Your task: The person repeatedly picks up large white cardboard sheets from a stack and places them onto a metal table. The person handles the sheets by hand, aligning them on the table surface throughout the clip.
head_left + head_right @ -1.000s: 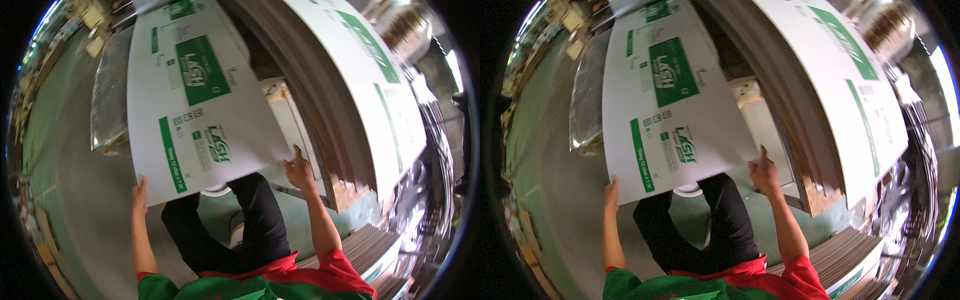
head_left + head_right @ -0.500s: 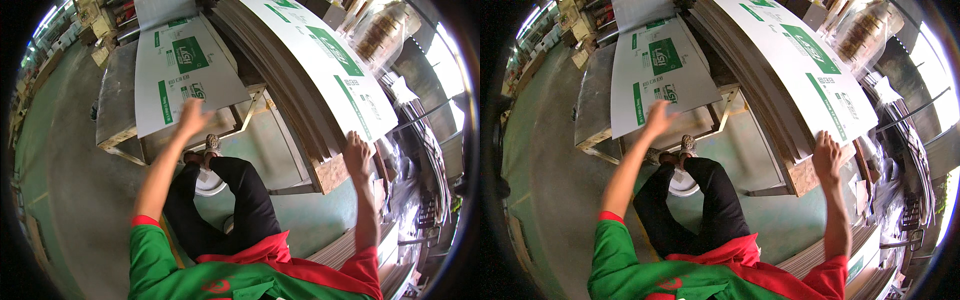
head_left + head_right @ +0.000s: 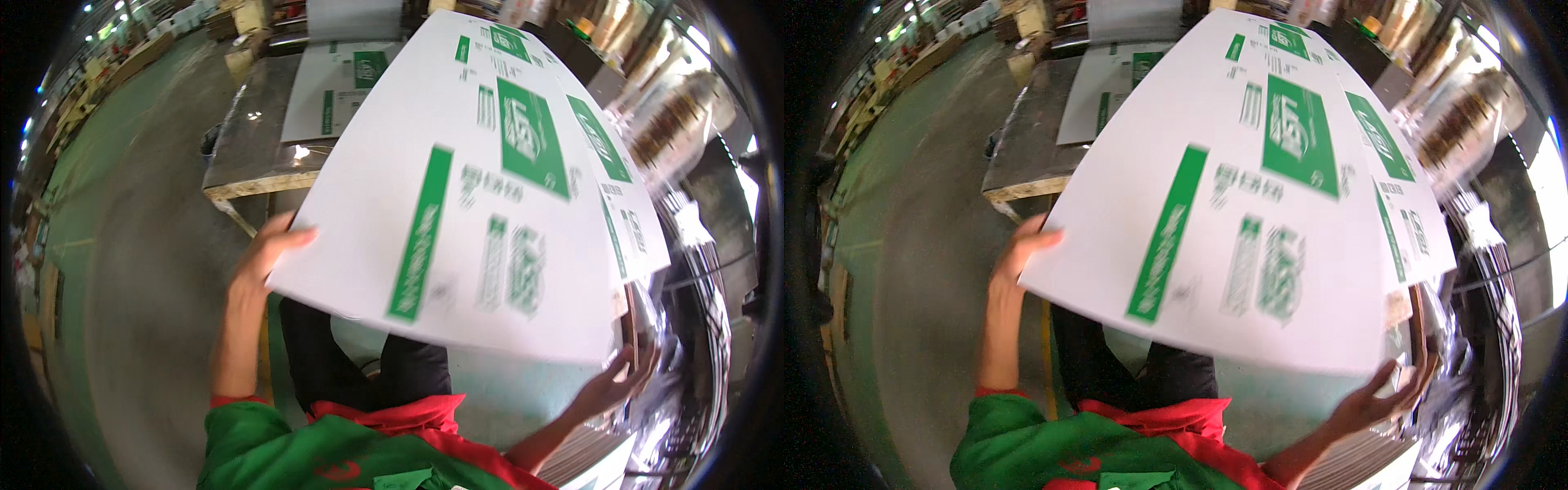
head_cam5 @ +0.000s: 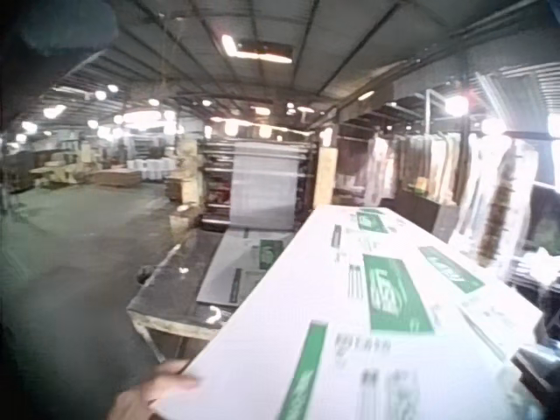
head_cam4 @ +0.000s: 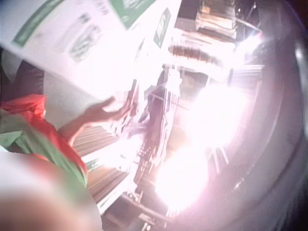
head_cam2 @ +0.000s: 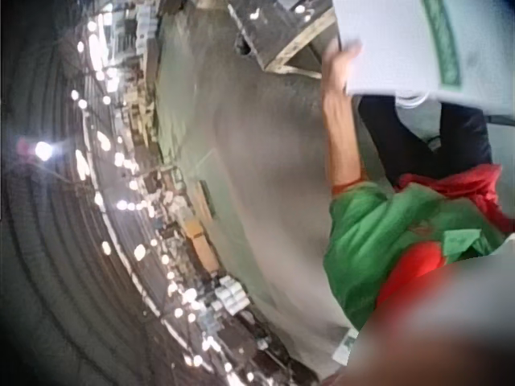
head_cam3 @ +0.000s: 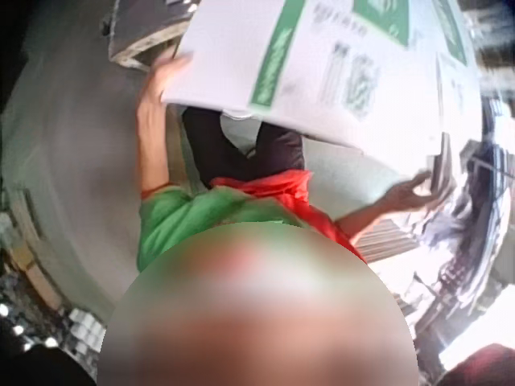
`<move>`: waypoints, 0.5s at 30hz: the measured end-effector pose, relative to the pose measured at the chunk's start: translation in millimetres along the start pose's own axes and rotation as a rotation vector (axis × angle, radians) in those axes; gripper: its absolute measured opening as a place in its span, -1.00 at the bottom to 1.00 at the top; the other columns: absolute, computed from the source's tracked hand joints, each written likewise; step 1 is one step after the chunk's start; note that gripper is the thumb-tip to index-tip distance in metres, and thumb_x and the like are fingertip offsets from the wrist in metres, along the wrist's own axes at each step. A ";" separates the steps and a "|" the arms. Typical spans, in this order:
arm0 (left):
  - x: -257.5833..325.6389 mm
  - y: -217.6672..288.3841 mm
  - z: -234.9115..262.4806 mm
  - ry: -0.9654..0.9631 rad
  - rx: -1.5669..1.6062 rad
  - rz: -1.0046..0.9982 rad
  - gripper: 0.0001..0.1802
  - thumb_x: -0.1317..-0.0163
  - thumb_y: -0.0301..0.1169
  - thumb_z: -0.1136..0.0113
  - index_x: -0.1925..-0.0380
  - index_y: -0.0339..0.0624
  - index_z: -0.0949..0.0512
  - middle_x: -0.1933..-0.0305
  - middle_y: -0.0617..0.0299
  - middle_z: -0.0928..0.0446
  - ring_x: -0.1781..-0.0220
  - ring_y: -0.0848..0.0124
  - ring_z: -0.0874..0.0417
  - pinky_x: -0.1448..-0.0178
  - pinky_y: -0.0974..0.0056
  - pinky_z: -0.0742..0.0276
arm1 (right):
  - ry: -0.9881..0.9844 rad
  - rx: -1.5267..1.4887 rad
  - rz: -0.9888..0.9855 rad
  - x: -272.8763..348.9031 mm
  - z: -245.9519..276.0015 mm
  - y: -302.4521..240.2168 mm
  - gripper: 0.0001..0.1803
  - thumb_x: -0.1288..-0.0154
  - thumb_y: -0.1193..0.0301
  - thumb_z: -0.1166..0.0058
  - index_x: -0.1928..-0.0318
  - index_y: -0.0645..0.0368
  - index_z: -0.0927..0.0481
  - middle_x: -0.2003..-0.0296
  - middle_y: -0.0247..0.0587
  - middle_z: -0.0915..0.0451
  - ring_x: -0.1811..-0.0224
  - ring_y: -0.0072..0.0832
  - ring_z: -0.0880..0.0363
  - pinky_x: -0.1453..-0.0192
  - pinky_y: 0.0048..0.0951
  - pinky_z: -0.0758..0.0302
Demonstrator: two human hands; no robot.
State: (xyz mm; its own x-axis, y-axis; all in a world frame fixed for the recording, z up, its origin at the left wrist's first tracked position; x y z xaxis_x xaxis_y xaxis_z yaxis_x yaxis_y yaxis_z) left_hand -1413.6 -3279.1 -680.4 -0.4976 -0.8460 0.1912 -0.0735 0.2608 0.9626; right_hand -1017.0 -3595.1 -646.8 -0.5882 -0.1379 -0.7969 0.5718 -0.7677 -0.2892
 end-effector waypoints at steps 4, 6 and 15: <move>81.6 -78.6 69.3 0.181 0.086 0.083 -0.47 -0.24 -0.34 -0.24 -0.19 -0.36 -0.47 -0.02 0.17 -0.59 0.01 0.43 -0.60 -0.06 0.31 -0.51 | -0.588 -0.923 -0.747 57.2 -66.8 61.0 -0.35 -0.45 -0.03 -0.05 -0.25 0.28 -0.46 0.35 -0.08 -0.63 0.53 -0.59 -0.39 0.52 -0.55 -0.32; 116.7 -103.1 95.1 0.291 0.086 0.058 -0.44 -0.26 -0.28 -0.24 -0.21 -0.36 -0.45 -0.04 0.13 -0.58 -0.03 0.37 -0.59 -0.11 0.26 -0.50 | -0.809 -0.732 -0.591 79.3 -72.8 53.1 -0.46 -0.45 0.09 -0.09 -0.22 0.23 -0.52 0.42 -0.23 -0.60 0.54 -0.64 -0.33 0.51 -0.57 -0.27; 222.7 -177.9 60.4 0.781 0.925 -0.604 -0.35 -0.47 -0.10 0.00 -0.39 -0.32 -0.24 -0.36 0.05 -0.42 -0.42 0.20 -0.39 -0.42 0.07 -0.37 | -1.038 -0.946 -0.294 133.7 -123.6 -54.3 -0.67 -0.38 0.37 -0.22 -0.11 0.17 -0.67 0.61 -0.55 -0.37 0.59 -0.76 -0.15 0.56 -0.57 -0.06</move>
State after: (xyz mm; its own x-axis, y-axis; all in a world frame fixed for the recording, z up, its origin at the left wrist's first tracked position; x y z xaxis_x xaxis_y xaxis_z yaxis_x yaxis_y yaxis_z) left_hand -1563.5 -3485.8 -820.7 0.4131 -0.8993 0.1437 -0.8086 -0.2896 0.5122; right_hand -1056.0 -3494.5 -803.2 -0.6580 -0.7526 -0.0261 0.2748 -0.2078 -0.9388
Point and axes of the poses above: each hand's wrist, its own x-axis away from the middle knuckle, its own z-axis out of the back of the hand, y = z × x, the point moved 3 cm from there along -x, towards the middle knuckle
